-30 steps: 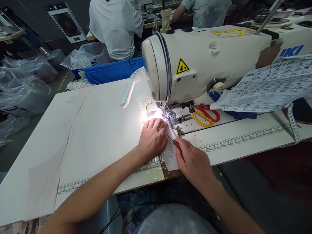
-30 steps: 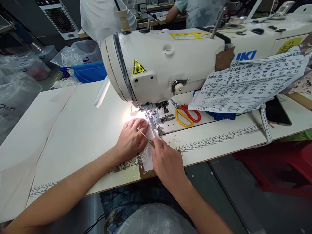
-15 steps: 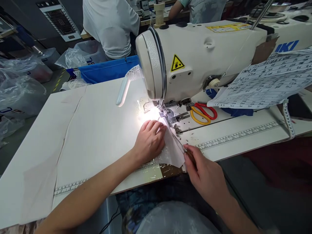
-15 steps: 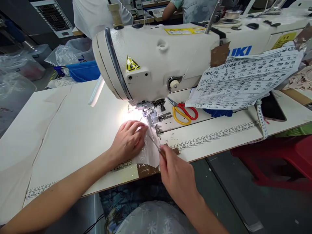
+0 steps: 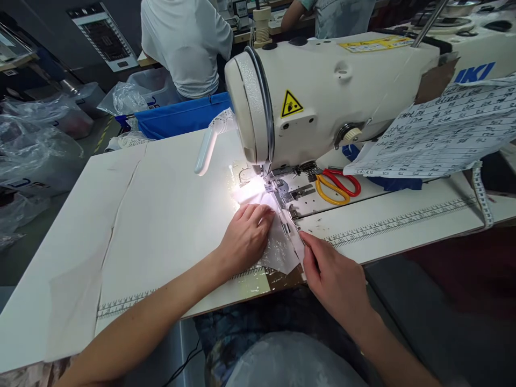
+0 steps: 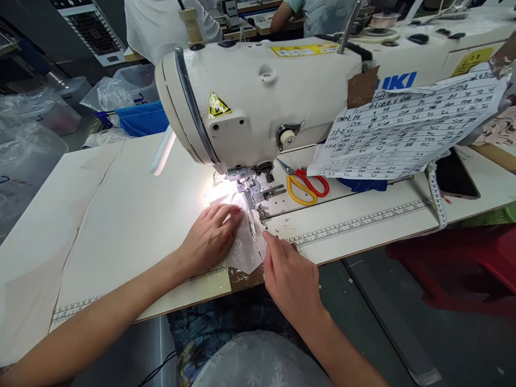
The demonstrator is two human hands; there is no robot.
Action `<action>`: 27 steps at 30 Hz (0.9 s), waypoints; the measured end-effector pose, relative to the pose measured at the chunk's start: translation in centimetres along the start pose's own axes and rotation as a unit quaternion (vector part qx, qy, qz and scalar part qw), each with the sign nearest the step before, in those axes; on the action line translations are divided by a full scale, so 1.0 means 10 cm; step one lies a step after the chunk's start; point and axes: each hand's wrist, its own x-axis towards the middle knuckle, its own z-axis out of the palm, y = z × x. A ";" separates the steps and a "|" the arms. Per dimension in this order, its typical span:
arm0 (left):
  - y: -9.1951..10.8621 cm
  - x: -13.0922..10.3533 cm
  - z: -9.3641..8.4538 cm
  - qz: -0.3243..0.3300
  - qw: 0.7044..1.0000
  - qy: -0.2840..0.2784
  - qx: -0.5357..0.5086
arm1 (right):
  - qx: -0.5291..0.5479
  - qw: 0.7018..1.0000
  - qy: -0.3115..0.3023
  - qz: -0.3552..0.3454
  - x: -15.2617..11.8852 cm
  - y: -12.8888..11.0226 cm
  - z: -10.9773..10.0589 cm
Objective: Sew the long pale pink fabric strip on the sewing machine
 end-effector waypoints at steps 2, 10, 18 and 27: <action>-0.01 -0.01 0.01 0.004 1.000 0.005 -0.015 | -0.029 1.000 0.003 -0.001 0.02 -0.05 0.02; -0.04 0.00 -0.02 0.008 0.999 0.038 -0.036 | -0.017 1.000 0.012 -0.005 0.03 -0.08 -0.03; -0.05 0.08 -0.04 0.018 1.000 -0.012 -0.011 | 0.106 0.994 0.008 0.028 -0.17 0.08 -0.15; -0.02 0.02 0.11 0.020 0.999 0.021 -0.015 | 0.154 0.986 -0.014 0.057 -0.18 0.12 -0.16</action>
